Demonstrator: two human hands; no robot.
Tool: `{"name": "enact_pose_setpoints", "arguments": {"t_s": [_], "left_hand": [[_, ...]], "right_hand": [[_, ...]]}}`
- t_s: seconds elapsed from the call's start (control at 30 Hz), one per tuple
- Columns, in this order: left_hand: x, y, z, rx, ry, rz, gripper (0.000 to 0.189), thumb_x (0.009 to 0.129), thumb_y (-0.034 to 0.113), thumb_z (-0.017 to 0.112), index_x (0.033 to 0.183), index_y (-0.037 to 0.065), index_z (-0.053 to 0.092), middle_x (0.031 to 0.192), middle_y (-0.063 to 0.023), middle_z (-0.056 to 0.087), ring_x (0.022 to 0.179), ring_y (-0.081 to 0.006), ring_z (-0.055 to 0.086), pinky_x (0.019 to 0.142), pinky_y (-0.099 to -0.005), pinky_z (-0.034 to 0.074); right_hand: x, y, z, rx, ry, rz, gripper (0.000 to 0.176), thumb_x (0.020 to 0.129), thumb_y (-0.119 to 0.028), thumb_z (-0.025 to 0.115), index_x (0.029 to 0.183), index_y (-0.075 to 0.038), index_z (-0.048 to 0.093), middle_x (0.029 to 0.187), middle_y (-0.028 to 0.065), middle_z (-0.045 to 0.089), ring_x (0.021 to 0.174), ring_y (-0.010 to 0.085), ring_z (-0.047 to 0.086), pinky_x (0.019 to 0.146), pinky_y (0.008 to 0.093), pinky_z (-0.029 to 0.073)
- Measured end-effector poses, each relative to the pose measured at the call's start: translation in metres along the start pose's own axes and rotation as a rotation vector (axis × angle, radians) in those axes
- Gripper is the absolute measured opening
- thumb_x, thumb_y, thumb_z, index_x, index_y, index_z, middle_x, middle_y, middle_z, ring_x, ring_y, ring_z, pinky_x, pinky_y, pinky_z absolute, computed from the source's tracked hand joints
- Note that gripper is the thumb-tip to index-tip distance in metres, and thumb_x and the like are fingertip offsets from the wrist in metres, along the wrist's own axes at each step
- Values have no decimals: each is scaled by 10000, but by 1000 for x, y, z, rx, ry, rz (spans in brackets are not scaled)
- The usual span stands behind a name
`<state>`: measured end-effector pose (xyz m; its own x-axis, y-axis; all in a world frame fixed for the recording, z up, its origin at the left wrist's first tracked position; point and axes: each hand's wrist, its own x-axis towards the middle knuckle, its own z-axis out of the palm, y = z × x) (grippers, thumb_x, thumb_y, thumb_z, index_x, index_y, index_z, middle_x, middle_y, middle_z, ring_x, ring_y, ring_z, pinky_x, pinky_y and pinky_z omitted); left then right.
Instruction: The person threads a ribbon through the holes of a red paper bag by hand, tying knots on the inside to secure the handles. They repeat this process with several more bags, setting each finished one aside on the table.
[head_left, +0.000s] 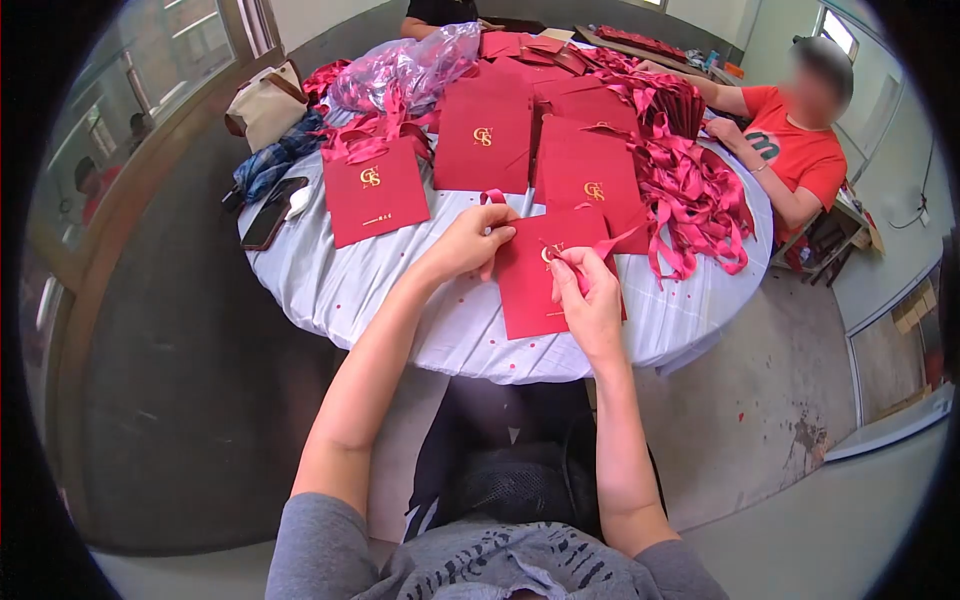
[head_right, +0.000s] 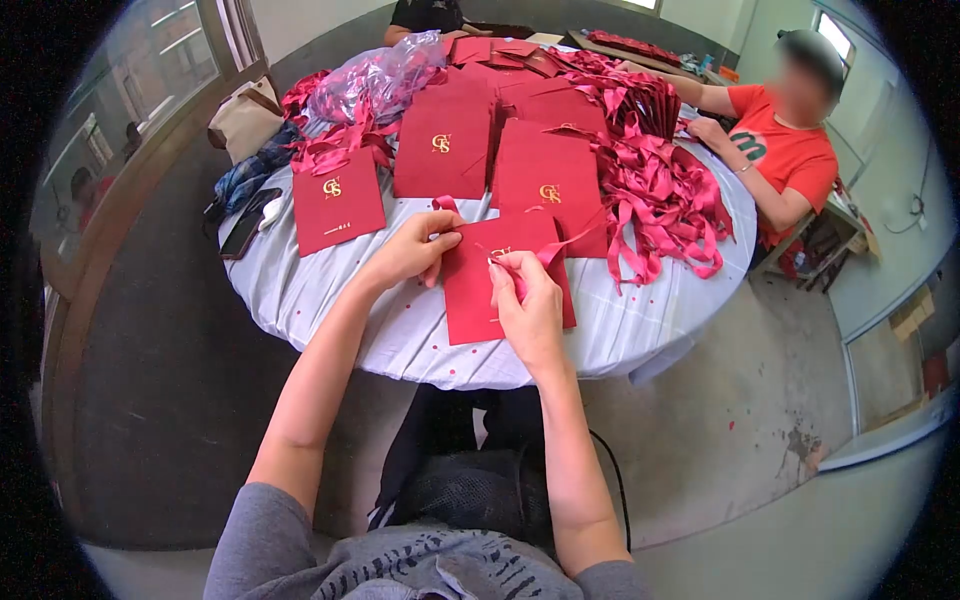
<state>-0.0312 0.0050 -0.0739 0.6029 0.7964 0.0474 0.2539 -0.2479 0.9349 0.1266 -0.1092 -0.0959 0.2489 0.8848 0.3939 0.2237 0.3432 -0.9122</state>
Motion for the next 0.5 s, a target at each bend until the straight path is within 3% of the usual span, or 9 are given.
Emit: {"name": "enact_pose_setpoints", "arguments": {"t_s": [0.13, 0.5], "left_hand": [[2, 5, -1, 46, -31, -22, 148, 948, 111, 486, 1021, 15, 573, 630, -33, 561, 393, -110, 526, 367, -259, 361], [-5, 11, 0, -9, -18, -47, 139, 942, 90, 496, 1016, -11, 557, 681, -52, 570, 400, -120, 528, 375, -267, 397]], "right_hand": [[0, 0, -1, 76, 11, 18, 94, 954, -95, 534, 931, -4, 542, 647, 9, 551, 473, 29, 443, 427, 184, 331], [-2, -5, -3, 101, -15, 136, 159, 968, -113, 505, 1040, 19, 557, 765, 76, 642, 491, 56, 513, 464, 189, 419]]}}
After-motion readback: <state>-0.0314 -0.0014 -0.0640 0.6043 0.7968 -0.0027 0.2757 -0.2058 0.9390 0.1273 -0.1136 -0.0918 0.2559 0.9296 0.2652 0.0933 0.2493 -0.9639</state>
